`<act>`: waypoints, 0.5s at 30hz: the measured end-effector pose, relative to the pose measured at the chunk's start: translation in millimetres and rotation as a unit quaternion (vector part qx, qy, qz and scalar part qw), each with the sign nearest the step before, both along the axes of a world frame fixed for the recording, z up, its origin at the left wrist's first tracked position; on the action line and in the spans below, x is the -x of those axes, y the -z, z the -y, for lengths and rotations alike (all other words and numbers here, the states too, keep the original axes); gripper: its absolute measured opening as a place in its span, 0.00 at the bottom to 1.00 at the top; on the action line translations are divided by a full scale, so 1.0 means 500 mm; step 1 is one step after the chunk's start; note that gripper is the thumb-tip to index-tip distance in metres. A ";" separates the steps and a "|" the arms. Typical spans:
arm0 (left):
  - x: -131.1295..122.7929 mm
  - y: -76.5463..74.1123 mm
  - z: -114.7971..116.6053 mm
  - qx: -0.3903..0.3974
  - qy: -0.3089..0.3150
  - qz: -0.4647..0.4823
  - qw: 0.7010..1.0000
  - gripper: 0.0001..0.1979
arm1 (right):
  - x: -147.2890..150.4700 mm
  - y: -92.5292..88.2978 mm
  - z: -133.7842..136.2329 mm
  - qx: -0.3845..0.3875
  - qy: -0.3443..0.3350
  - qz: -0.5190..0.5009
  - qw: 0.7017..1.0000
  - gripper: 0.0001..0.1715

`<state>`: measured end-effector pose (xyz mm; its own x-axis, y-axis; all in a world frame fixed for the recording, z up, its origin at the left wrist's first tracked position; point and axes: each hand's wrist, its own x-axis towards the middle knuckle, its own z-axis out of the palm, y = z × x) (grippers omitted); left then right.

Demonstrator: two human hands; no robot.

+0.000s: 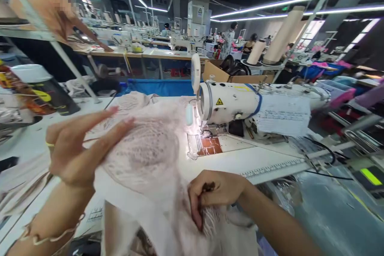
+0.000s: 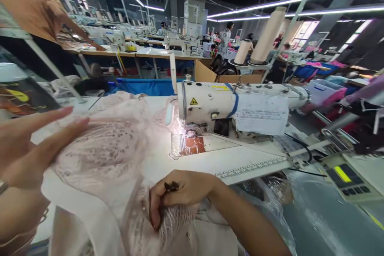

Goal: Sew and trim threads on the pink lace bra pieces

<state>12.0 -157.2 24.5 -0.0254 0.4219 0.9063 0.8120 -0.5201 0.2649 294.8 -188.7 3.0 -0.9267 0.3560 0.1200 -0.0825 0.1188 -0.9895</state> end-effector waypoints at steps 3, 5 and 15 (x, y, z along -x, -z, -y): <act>0.015 0.042 -0.037 0.073 -0.088 -0.160 0.980 0.30 | -0.021 0.013 0.024 -0.052 0.150 0.093 0.983 0.14; 0.008 0.089 -0.024 0.187 -0.135 -0.192 0.954 0.37 | -0.027 0.033 0.039 -0.123 0.262 0.174 0.941 0.14; -0.167 0.223 0.155 0.613 0.297 0.366 0.634 0.22 | 0.043 0.151 0.053 -0.039 0.595 0.024 0.802 0.22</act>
<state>95.6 -234.6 -87.0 0.2432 0.9301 -0.2751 -0.0049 0.2848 0.9586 273.1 -215.3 -72.4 0.0600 0.9854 0.1592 0.1731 0.1468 -0.9739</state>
